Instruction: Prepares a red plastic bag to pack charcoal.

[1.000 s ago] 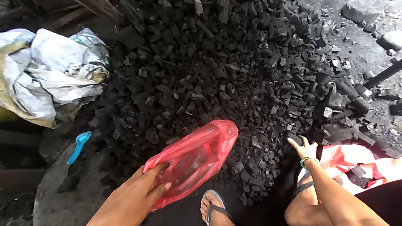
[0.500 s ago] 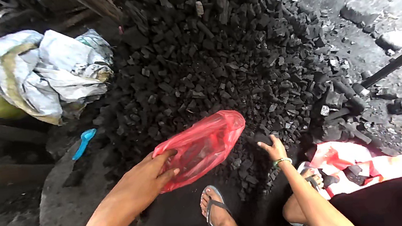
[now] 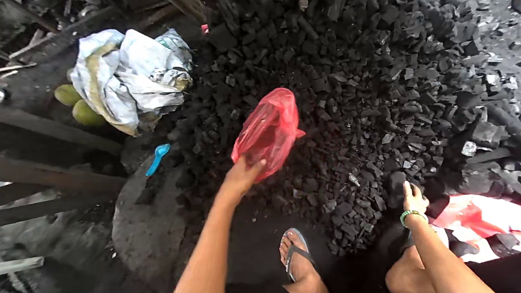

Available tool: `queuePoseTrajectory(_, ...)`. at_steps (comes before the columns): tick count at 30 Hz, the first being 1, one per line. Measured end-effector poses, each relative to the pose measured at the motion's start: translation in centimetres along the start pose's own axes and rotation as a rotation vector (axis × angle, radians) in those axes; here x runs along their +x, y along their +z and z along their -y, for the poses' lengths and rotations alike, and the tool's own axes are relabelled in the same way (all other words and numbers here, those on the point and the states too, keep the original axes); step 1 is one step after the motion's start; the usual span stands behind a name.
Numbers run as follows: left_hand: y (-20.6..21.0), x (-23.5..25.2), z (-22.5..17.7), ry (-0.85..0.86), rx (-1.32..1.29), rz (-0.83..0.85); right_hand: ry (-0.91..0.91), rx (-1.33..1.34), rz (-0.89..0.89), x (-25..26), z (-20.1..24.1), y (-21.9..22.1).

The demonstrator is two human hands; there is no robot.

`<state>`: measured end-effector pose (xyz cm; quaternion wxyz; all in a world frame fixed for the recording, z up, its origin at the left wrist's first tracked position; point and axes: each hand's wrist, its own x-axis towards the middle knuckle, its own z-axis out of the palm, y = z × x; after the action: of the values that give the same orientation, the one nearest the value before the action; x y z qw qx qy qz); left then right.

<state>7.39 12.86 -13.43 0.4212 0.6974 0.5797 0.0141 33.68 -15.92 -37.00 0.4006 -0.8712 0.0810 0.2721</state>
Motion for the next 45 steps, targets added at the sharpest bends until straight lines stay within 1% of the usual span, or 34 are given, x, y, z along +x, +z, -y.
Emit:
queuePoseTrajectory(2, 3.6, 1.6, 2.1, -0.173, -0.242, -0.06, -0.024, 0.085, 0.017, -0.2, -0.3, 0.5)
queuePoseTrajectory(5, 10.3, 3.1, 6.1, -0.436, -0.609, -0.175, -0.037, 0.105, 0.019, 0.0, 0.2, 1.1)
queuePoseTrajectory(6, 12.2, 3.6, 7.4, -0.493, -0.684, -0.234, -0.042, 0.118, 0.017, 0.0, 0.5, 1.3)
queuePoseTrajectory(8, 14.7, 4.7, 9.5, -0.554, -0.8, -0.392, -0.05, 0.215, -0.009, -0.5, 1.3, 1.4)
queuePoseTrajectory(10, 15.7, 6.2, 11.4, -0.563, -0.845, -0.536, -0.057, 0.331, -0.081, -0.4, 1.6, 1.4)
queuePoseTrajectory(11, 15.8, 6.7, 12.1, -0.557, -0.844, -0.566, -0.058, 0.358, -0.12, -0.1, 1.6, 1.3)
queuePoseTrajectory(12, 15.9, 7.1, 12.6, -0.555, -0.838, -0.555, -0.055, 0.356, -0.141, 0.1, 1.6, 1.2)
queuePoseTrajectory(14, 16.6, 7.4, 12.9, -0.533, -0.802, -0.424, -0.046, 0.304, -0.113, 0.1, 1.8, 1.8)
queuePoseTrajectory(15, 17.4, 7.5, 12.7, -0.502, -0.733, -0.391, -0.044, 0.268, -0.084, -0.1, 1.8, 2.4)
queuePoseTrajectory(16, 18.4, 7.5, 12.4, -0.478, -0.619, -0.398, -0.03, 0.234, -0.072, -0.4, 1.8, 3.1)
queuePoseTrajectory(18, 20.4, 6.9, 11.2, -0.48, -0.366, -0.458, -0.011, 0.236, -0.063, -1.3, 1.6, 4.4)
queuePoseTrajectory(19, 21.3, 6.5, 10.7, -0.474, -0.31, -0.494, -0.009, 0.263, -0.063, -1.8, 1.7, 5.0)
queuePoseTrajectory(21, 22.3, 5.5, 10.0, -0.449, -0.287, -0.533, 0.0, 0.361, -0.063, -2.9, 1.8, 6.2)
queuePoseTrajectory(23, 22.7, 4.5, 9.9, -0.393, -0.291, -0.549, 0.021, 0.48, -0.065, -3.7, 1.8, 7.3)
queuePoseTrajectory(25, 22.8, 3.8, 10.0, -0.351, -0.321, -0.56, 0.017, 0.532, -0.042, -4.4, 1.8, 8.0)
queuePoseTrajectory(30, 22.5, 4.0, 11.4, -0.307, -0.455, -0.524, -0.052, 0.53, 0.051, -4.7, 1.5, 7.7)
queuePoseTrajectory(32, 22.6, 3.7, 11.7, -0.302, -0.589, -0.543, -0.08, 0.482, 0.09, -4.1, 1.0, 7.3)
queuePoseTrajectory(34, 22.8, 2.2, 11.1, -0.292, -0.741, -0.545, -0.104, 0.396, 0.102, -3.4, 0.8, 7.0)
queuePoseTrajectory(37, 23.4, -0.6, 9.7, -0.269, -0.876, -0.508, -0.024, 0.419, 0.067, -3.4, 1.5, 7.4)
queuePoseTrajectory(39, 23.9, -1.5, 9.3, -0.282, -0.857, -0.481, 0.024, 0.497, 0.042, -4.1, 2.2, 7.9)
queuePoseTrajectory(41, 24.6, -1.4, 10.0, -0.317, -0.756, -0.494, 0.007, 0.539, 0.071, -5.0, 2.1, 8.4)
queuePoseTrajectory(43, 25.7, -0.8, 10.9, -0.348, -0.724, -0.486, -0.006, 0.505, 0.131, -5.8, 1.8, 8.6)
queuePoseTrajectory(45, 26.7, -0.3, 10.9, -0.344, -0.755, -0.444, -0.074, 0.42, 0.232, -6.1, 1.4, 8.6)
